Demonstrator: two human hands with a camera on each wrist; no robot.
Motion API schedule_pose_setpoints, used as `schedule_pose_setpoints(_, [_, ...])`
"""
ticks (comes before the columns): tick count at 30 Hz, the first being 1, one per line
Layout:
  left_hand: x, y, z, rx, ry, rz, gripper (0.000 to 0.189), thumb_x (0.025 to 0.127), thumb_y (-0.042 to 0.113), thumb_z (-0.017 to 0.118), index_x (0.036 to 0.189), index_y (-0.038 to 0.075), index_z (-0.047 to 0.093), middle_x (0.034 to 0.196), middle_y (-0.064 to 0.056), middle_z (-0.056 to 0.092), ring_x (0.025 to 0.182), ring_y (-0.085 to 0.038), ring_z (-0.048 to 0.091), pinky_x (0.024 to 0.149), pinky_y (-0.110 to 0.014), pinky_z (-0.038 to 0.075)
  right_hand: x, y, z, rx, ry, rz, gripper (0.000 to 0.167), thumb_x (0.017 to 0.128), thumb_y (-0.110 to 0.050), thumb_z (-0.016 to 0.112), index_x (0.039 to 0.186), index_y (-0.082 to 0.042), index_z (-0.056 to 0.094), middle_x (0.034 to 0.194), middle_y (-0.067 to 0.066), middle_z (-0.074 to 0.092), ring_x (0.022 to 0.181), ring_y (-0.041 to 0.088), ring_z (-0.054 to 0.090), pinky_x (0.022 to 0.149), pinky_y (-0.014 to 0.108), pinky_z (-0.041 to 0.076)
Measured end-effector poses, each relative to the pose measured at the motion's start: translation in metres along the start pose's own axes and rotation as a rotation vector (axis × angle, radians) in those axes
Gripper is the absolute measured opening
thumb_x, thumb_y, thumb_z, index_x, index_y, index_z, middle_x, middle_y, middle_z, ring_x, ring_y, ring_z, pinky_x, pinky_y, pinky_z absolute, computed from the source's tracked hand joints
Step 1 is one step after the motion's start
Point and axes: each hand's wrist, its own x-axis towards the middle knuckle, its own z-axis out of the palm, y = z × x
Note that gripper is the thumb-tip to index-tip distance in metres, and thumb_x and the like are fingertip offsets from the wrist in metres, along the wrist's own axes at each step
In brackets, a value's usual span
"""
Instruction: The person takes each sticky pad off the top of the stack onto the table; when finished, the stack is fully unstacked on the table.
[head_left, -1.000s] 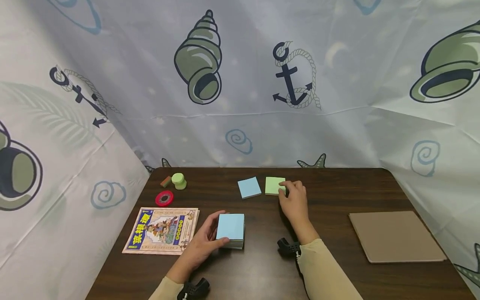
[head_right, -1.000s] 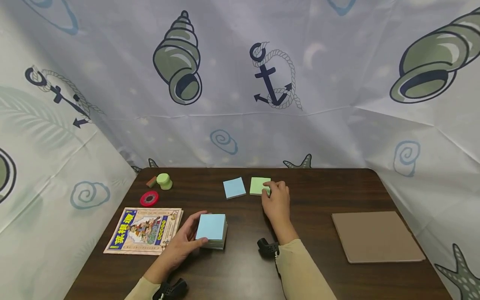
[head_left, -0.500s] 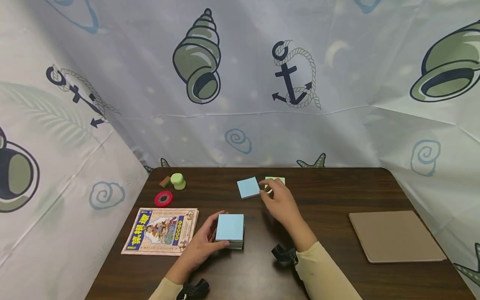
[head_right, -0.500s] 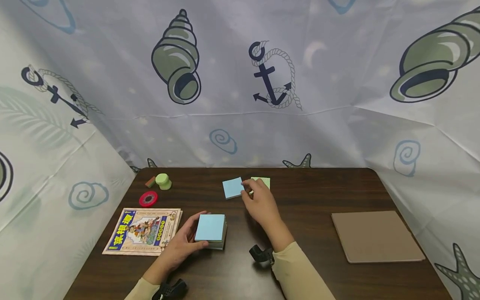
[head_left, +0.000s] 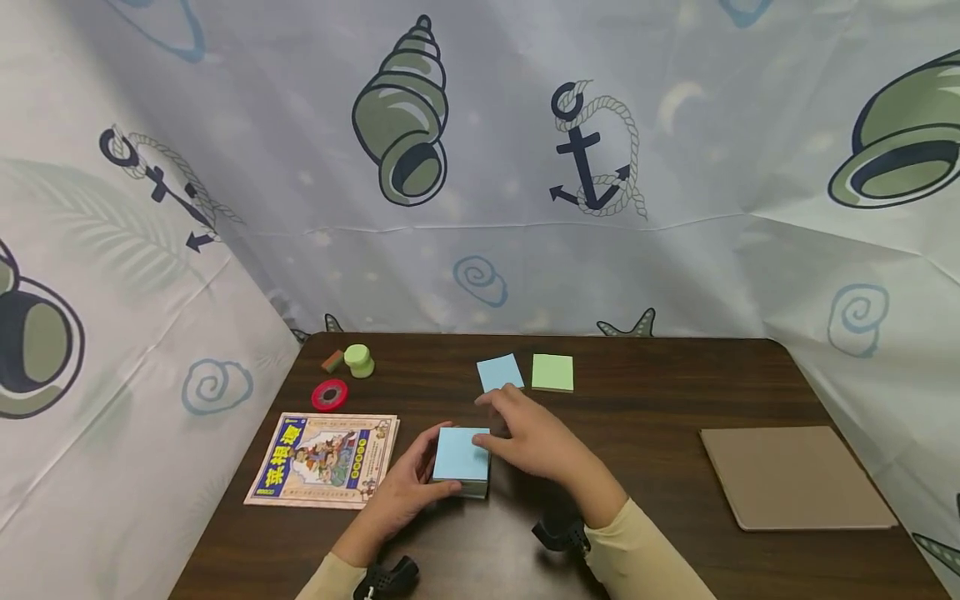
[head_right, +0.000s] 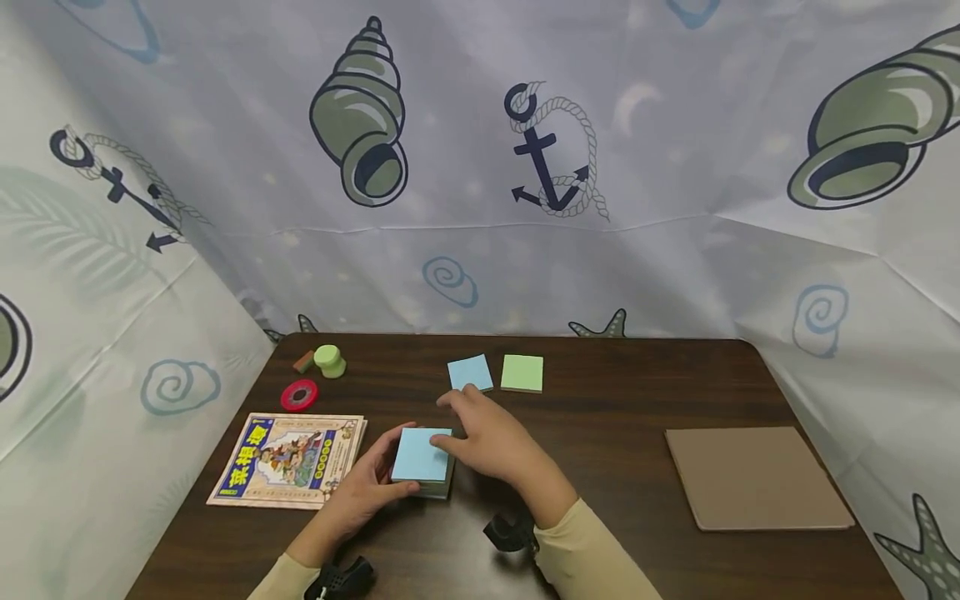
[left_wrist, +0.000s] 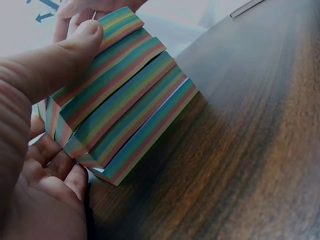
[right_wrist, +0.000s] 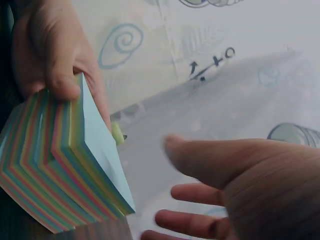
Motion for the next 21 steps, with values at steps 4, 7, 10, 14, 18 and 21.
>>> schedule_pose_setpoints(4, [0.0,0.0,0.001,-0.003,-0.01,0.002,0.093,0.094,0.013,0.087,0.169,0.015,0.033,0.173,-0.011,0.037,0.16,-0.022,0.035,0.117,-0.007,0.036,-0.003,-0.006,0.004,-0.051,-0.096,0.0,0.077,0.097,-0.055,0.08,0.157,-0.017,0.051,0.143,0.006,0.058,0.122,0.021,0.067,0.098,0.043,0.059])
schedule_pose_setpoints(7, [0.0,0.0,0.001,-0.007,-0.018,0.002,0.093,0.095,0.012,0.086,0.17,0.014,0.031,0.173,-0.012,0.037,0.159,-0.019,0.037,0.116,-0.009,0.038,-0.003,-0.008,0.007,-0.08,-0.13,0.008,0.092,0.09,-0.06,0.085,0.162,-0.017,0.046,0.149,0.006,0.054,0.117,0.018,0.067,0.097,0.04,0.059])
schedule_pose_setpoints(10, [0.0,0.001,0.002,-0.01,-0.017,-0.007,0.094,0.094,0.012,0.086,0.17,0.015,0.031,0.172,-0.013,0.038,0.157,-0.02,0.038,0.115,-0.01,0.039,-0.002,-0.007,0.011,-0.108,-0.142,-0.01,0.094,0.087,-0.057,0.089,0.16,-0.014,0.048,0.142,0.004,0.056,0.107,0.014,0.066,0.091,0.034,0.058])
schedule_pose_setpoints(14, [-0.001,0.003,0.001,0.0,-0.016,-0.007,0.093,0.094,0.013,0.086,0.169,0.014,0.032,0.171,-0.013,0.039,0.158,-0.024,0.037,0.115,-0.009,0.039,-0.001,-0.005,0.014,-0.104,-0.152,-0.029,0.083,0.086,-0.049,0.093,0.152,-0.012,0.058,0.127,0.0,0.055,0.096,0.01,0.062,0.085,0.028,0.055])
schedule_pose_setpoints(18, [-0.001,0.003,0.001,-0.002,-0.02,-0.005,0.094,0.094,0.013,0.087,0.17,0.013,0.031,0.172,-0.012,0.038,0.159,-0.022,0.036,0.116,-0.008,0.038,-0.001,-0.004,0.013,-0.089,-0.157,-0.022,0.075,0.085,-0.047,0.094,0.146,-0.017,0.063,0.123,-0.002,0.054,0.095,0.009,0.061,0.084,0.027,0.054])
schedule_pose_setpoints(21, [-0.001,0.003,0.0,-0.005,-0.022,-0.008,0.096,0.093,0.013,0.088,0.17,0.013,0.03,0.172,-0.012,0.037,0.157,-0.014,0.039,0.116,-0.008,0.038,-0.001,-0.003,0.013,-0.088,-0.16,-0.014,0.072,0.085,-0.048,0.094,0.144,-0.019,0.064,0.123,-0.002,0.054,0.095,0.009,0.061,0.085,0.028,0.055])
